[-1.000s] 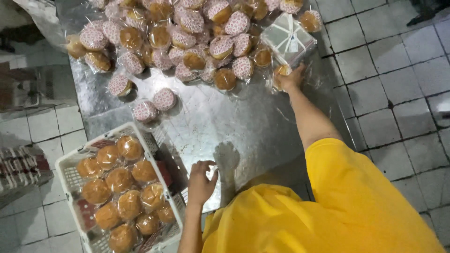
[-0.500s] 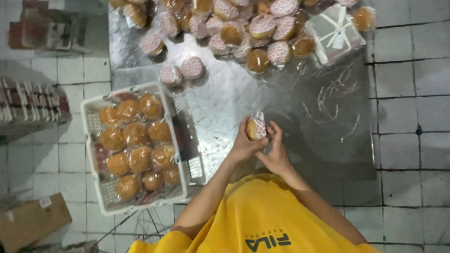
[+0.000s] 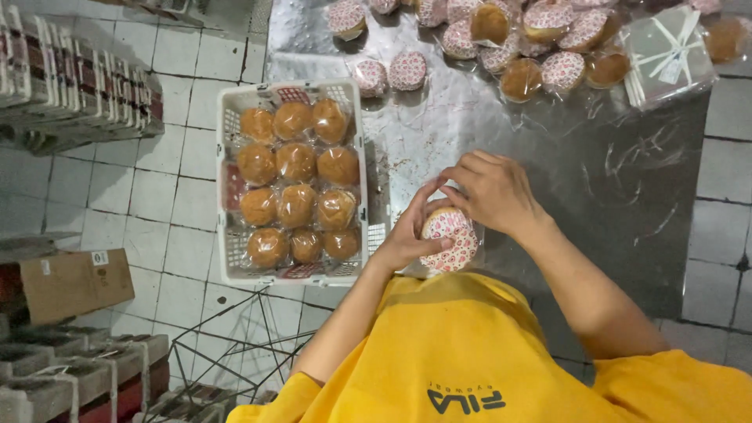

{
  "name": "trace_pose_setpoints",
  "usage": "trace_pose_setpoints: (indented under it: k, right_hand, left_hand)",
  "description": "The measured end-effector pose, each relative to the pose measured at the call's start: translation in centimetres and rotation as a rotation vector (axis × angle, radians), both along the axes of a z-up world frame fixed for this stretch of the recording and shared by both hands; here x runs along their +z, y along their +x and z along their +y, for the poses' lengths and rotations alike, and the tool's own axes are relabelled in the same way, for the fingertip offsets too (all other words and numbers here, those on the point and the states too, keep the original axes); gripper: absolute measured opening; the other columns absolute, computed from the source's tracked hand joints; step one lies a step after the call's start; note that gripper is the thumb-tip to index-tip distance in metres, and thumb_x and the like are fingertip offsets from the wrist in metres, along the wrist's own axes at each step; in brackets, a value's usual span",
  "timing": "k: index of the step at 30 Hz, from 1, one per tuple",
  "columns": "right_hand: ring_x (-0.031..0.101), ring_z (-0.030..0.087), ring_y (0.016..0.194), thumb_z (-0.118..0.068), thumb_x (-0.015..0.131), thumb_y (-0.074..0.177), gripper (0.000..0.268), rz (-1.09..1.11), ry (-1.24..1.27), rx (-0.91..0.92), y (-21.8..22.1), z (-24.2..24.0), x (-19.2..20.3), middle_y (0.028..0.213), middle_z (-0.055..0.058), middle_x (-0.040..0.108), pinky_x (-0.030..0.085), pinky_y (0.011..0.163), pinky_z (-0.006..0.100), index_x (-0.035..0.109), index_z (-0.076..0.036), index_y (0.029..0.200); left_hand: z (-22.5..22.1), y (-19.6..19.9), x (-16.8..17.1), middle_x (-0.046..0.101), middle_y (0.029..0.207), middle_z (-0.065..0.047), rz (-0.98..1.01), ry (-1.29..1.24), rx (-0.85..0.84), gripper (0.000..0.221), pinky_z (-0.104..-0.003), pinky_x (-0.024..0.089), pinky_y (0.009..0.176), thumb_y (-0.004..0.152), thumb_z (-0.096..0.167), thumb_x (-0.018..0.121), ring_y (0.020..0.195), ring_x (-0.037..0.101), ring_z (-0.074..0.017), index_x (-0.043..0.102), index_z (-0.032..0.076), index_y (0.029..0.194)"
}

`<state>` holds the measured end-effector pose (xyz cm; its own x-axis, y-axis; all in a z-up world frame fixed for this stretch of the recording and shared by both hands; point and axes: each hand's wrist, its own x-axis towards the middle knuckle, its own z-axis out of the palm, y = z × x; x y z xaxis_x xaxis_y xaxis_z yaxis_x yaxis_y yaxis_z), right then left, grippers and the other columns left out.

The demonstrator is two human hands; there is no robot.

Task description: Packing individual donuts into plastic bags and arranging them neatly in a plastic crate.

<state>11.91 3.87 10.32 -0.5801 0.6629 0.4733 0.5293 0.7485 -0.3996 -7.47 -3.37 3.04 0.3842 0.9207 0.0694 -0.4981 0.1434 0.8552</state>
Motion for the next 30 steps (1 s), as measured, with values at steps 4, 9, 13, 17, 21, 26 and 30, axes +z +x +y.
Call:
trace_pose_setpoints:
  k: [4, 9, 13, 17, 21, 26, 30]
  right_hand:
    - [0.064, 0.029, 0.071, -0.014, 0.08, 0.08, 0.012, -0.098, 0.053, -0.013, -1.5, 0.3, -1.4, 0.073, 0.008, 0.06, 0.051, 0.062, 0.039, 0.073, -0.008, 0.088]
    - [0.062, 0.027, 0.065, -0.013, 0.081, 0.068, 0.016, -0.196, 0.11, -0.035, -0.9, 1.0, -5.1, 0.064, 0.004, 0.054, 0.05, 0.061, 0.038, 0.066, -0.01, 0.073]
    - [0.06, 0.023, 0.067, 0.001, 0.07, 0.085, 0.008, 0.318, -0.225, -0.187, 3.9, 2.7, -5.2, 0.071, 0.007, 0.059, 0.047, 0.063, 0.033, 0.068, -0.004, 0.09]
    - [0.066, 0.01, 0.087, -0.019, 0.068, 0.098, 0.009, 1.575, -1.218, 0.576, 9.2, 1.6, -1.8, 0.093, -0.001, 0.072, 0.053, 0.081, 0.025, 0.076, -0.014, 0.096]
    - [0.069, 0.02, 0.085, -0.01, 0.051, 0.104, 0.014, 1.061, -1.403, -0.277, 12.5, 0.0, -15.6, 0.094, 0.007, 0.067, 0.05, 0.079, 0.035, 0.058, -0.01, 0.115]
    - [0.05, 0.048, 0.133, -0.005, 0.069, 0.086, 0.054, -0.175, -0.857, -0.534, 8.8, -3.8, -13.7, 0.138, 0.026, 0.055, 0.038, 0.109, 0.056, 0.063, -0.008, 0.14]
    - [0.068, 0.034, 0.108, 0.011, 0.057, 0.078, 0.058, 0.564, -1.021, -0.295, 4.4, -5.2, -12.1, 0.116, 0.02, 0.07, 0.052, 0.089, 0.044, 0.066, -0.004, 0.133]
  left_hand:
    - [-0.8, -0.6, -2.5, 0.047, 0.15, -0.02, -0.02, -0.069, 0.016, 0.113, -0.039, 0.046, 0.112, 0.071, -0.004, 0.089, 0.131, 0.053, -0.0239, 0.024, 0.008, 0.164]
    - [-2.1, -1.1, -2.8, 0.058, 0.138, -0.024, -0.06, -0.164, -0.01, 0.113, -0.037, 0.057, 0.099, 0.07, -0.014, 0.085, 0.117, 0.063, -0.0239, 0.026, 0.008, 0.163]
    - [-1.8, -0.8, 0.5, 0.053, 0.141, -0.03, -0.142, -0.176, -0.051, 0.112, -0.037, 0.059, 0.097, 0.073, -0.012, 0.078, 0.11, 0.067, -0.0259, 0.02, 0.013, 0.165]
    - [-1.1, -2.5, 0.1, 0.046, 0.153, -0.03, -0.187, -0.152, -0.06, 0.089, -0.017, 0.05, 0.067, 0.092, -0.009, 0.066, 0.08, 0.056, -0.0022, 0.02, 0.016, 0.164]
    - [-0.4, -1.6, -2.5, 0.051, 0.143, -0.03, -0.244, -0.258, 0.081, 0.106, -0.045, 0.061, 0.092, 0.075, 0.004, 0.082, 0.11, 0.069, -0.0324, 0.022, 0.009, 0.162]
    - [0.7, -0.2, -1.7, 0.053, 0.145, -0.027, 0.152, -0.196, 0.236, 0.105, -0.039, 0.055, 0.1, 0.076, -0.004, 0.08, 0.12, 0.062, -0.0301, 0.022, 0.01, 0.161]
    - [1.9, 3.7, -0.5, 0.039, 0.153, -0.033, 0.587, -0.151, 0.341, 0.11, -0.058, 0.037, 0.117, 0.074, 0.014, 0.082, 0.138, 0.044, -0.0508, 0.016, 0.005, 0.161]
